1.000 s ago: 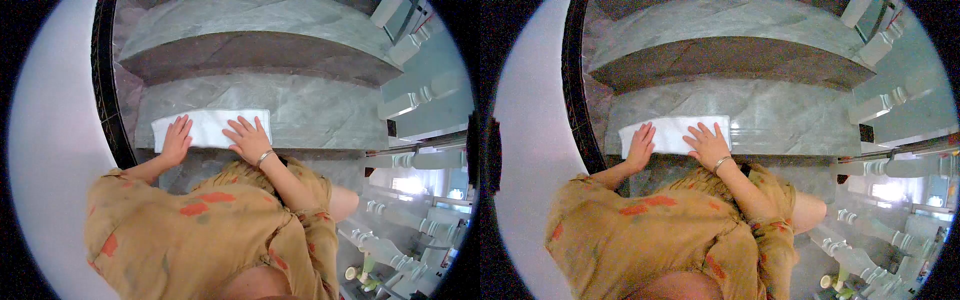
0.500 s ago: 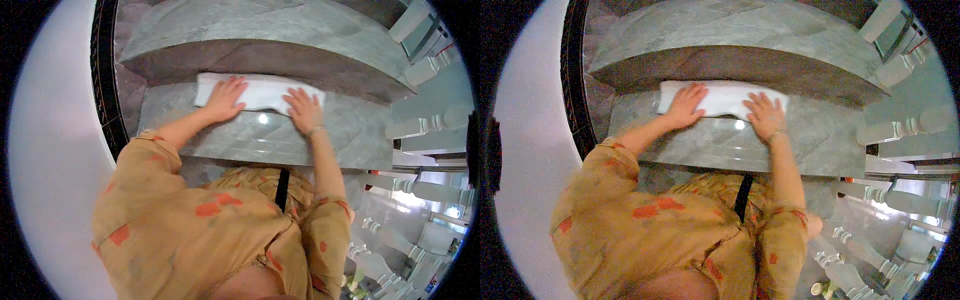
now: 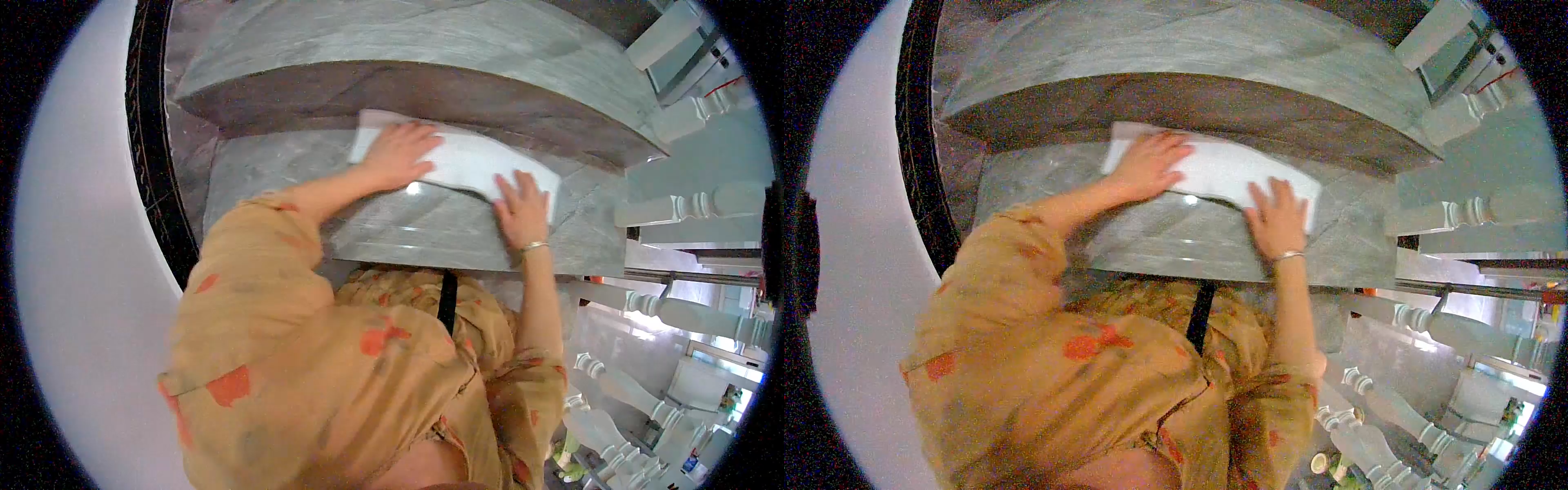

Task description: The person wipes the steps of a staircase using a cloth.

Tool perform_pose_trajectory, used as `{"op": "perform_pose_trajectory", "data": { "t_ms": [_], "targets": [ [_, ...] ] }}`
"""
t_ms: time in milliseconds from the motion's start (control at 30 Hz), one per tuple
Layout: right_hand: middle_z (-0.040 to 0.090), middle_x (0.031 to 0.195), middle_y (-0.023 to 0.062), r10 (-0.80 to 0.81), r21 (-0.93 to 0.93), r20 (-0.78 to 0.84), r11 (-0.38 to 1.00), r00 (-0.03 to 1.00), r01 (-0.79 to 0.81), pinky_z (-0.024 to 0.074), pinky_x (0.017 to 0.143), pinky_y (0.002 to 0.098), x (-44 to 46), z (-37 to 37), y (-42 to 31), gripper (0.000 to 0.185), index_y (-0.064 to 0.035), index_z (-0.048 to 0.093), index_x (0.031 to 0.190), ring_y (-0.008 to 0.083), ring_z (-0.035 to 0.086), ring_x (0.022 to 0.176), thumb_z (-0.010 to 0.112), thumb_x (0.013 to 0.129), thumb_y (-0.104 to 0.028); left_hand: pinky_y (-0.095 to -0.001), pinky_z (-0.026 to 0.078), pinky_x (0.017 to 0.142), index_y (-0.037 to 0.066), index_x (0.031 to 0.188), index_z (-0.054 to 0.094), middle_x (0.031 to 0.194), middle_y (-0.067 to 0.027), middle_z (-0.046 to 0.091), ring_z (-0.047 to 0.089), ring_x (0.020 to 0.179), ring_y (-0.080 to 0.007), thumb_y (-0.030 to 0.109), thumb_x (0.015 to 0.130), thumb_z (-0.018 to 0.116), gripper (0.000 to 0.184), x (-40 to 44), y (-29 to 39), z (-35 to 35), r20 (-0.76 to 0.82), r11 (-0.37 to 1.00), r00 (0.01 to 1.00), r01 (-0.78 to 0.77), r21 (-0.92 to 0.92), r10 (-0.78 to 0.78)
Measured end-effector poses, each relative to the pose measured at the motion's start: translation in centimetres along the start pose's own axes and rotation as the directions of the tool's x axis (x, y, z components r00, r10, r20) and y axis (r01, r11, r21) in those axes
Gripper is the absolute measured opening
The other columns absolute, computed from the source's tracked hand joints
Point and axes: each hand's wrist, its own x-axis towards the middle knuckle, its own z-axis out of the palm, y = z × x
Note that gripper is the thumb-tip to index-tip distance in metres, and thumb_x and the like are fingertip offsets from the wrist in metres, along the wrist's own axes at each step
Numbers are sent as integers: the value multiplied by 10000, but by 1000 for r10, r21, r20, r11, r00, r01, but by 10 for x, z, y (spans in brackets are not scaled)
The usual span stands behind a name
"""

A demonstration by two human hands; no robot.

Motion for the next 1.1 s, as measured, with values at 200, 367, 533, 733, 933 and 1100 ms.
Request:
{"op": "perform_pose_trajectory", "data": {
  "t_ms": [200, 367, 533, 733, 933, 1100],
  "targets": [
    [334, 1532, 84, -420, 249, 34, 882, 907, 400, 179, 1153, 555, 36, 19, -134, 595, -238, 437, 1429, 298, 247, 1441, 530, 901, -496, -450, 354, 1069, 138, 1346, 521, 1415, -106, 470, 458, 1264, -342, 213, 851, 614, 510, -144, -141, -82, 12, 967, 980, 195, 162, -199],
    [265, 1568, 57, -445, 209, 74, 882, 892, 423, 153, 1163, 543, 45, 24, -221, 719, -143, 359, 1472, 258, 187, 1464, 479, 910, -574, -420, 347, 1090, 116, 1342, 519, 1435, -148, 442, 435, 1293, -358, 215, 902, 553, 453, -247, -244, -116, -62, 847, 867, 496, 194, -494],
    [309, 1546, 31, -435, 204, 35, 884, 900, 420, 186, 1156, 539, 49, 24, -220, 706, -150, 394, 1448, 234, 214, 1454, 495, 901, -585, -426, 338, 1098, 90, 1348, 514, 1450, -207, 406, 409, 1322, -364, 307, 941, 522, 461, -239, -242, -102, -182, 774, 783, 619, 132, -595],
    [357, 1519, -14, -355, 110, 47, 931, 934, 349, 195, 1152, 541, 55, 18, -221, 651, -163, 461, 1393, 205, 269, 1432, 508, 895, -580, -475, 394, 1006, 19, 1287, 551, 1296, -304, 472, 472, 1182, -462, 529, 867, 584, 661, -197, -221, -65, -466, 414, 562, 824, 388, -683],
    [423, 1465, 59, -318, 46, 105, 948, 942, 315, 212, 1150, 525, 74, 3, -237, 604, -157, 523, 1328, 269, 325, 1400, 540, 880, -561, -477, 409, 984, -88, 1197, 538, 1205, -289, 519, 523, 1125, -429, 619, 782, 645, 826, -190, -218, -87, -455, 594, 615, 776, 209, -643],
    [339, 1514, 116, -480, 272, -77, 833, 874, 482, 217, 1165, 464, 84, 31, -230, 685, -189, 430, 1424, 342, 253, 1424, 544, 874, -581, -508, 430, 942, -100, 1166, 539, 1151, -288, 553, 559, 1074, -421, 632, 783, 635, 831, -196, -217, -93, -424, 605, 671, 737, 300, -607]
  ]
}}
